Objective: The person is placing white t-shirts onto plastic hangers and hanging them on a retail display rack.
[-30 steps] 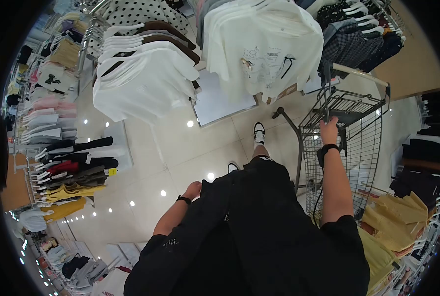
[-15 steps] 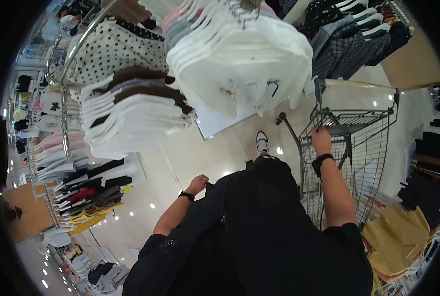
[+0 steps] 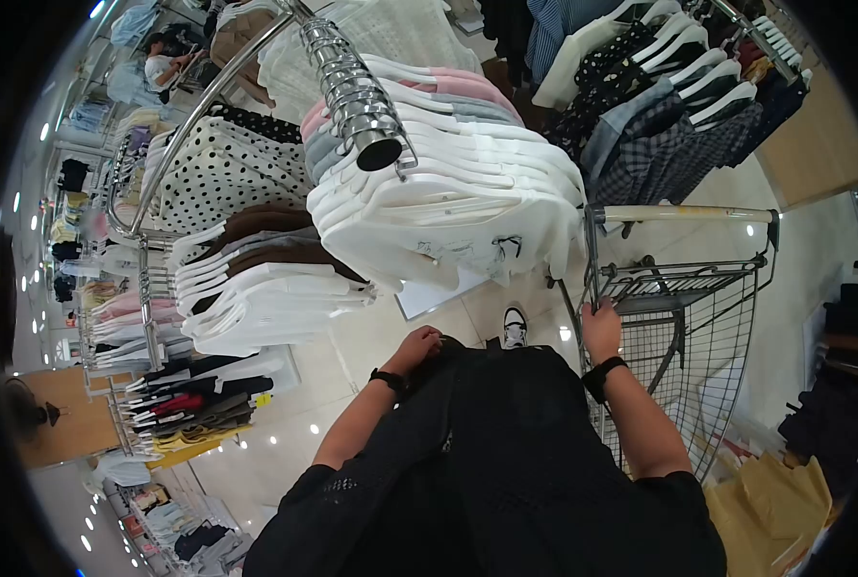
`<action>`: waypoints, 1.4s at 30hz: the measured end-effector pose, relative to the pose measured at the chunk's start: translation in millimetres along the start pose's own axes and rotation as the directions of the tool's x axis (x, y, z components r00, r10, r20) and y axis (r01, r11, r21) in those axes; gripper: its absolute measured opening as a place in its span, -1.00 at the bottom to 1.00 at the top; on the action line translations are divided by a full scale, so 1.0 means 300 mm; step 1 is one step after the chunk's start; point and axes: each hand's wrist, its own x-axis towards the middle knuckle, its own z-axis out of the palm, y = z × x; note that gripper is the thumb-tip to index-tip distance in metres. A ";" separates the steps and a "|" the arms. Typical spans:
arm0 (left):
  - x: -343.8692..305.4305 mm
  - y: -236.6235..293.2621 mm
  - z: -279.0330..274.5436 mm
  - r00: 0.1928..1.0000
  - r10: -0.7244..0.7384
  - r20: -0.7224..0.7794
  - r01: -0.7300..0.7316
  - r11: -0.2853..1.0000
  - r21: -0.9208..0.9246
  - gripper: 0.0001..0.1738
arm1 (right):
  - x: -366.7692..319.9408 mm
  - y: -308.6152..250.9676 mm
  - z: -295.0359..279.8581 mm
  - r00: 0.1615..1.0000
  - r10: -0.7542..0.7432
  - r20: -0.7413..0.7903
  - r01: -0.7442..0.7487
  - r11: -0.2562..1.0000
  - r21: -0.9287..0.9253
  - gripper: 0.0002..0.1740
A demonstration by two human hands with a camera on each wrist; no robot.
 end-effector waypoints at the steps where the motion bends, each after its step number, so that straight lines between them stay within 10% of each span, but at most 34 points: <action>1: -0.007 0.009 -0.001 1.000 -0.012 -0.006 0.012 0.999 -0.033 -0.72 | 0.010 -0.002 0.007 1.000 -0.008 -0.019 0.009 1.000 0.026 -0.55; 9: -0.026 0.162 0.005 0.995 -0.025 -0.098 0.024 1.000 -0.017 -0.73 | 0.087 -0.045 0.015 0.999 0.017 -0.032 -0.013 0.993 0.116 -0.60; 11: -0.105 0.350 0.021 0.943 0.280 -0.182 -0.231 0.941 0.249 -0.79 | 0.100 -0.047 0.019 0.999 0.047 0.028 -0.050 0.990 0.132 -0.60; 15: -0.290 0.799 -0.011 0.503 0.835 -0.222 -0.584 0.518 0.625 -0.77 | 0.105 -0.089 0.025 0.999 0.043 0.008 -0.043 0.994 0.099 -0.60; 19: -0.368 1.059 -0.129 0.115 0.910 -0.399 -0.458 0.405 0.791 -0.78 | 0.103 -0.098 0.046 1.000 0.026 0.015 -0.028 0.991 0.133 -0.57; 25: -0.267 1.068 -0.149 0.169 0.949 -0.267 -0.256 0.304 0.918 -0.80 | 0.108 -0.110 0.054 0.999 0.031 -0.039 -0.024 0.988 0.154 -0.60; 27: -0.226 0.988 -0.133 0.445 0.841 -0.309 -0.290 0.461 0.839 -0.78 | 0.105 -0.121 0.048 0.998 0.044 -0.053 -0.035 0.988 0.150 -0.60; 37: -0.188 0.929 0.001 0.580 0.706 -0.406 -0.407 0.684 0.606 -0.83 | 0.107 -0.125 0.053 0.998 0.059 -0.028 -0.053 0.984 0.167 -0.60; 42: -0.122 0.877 -0.014 0.339 0.861 -0.381 -0.480 0.506 0.717 -0.84 | 0.120 -0.098 0.081 0.998 0.039 -0.050 -0.031 0.989 0.146 -0.56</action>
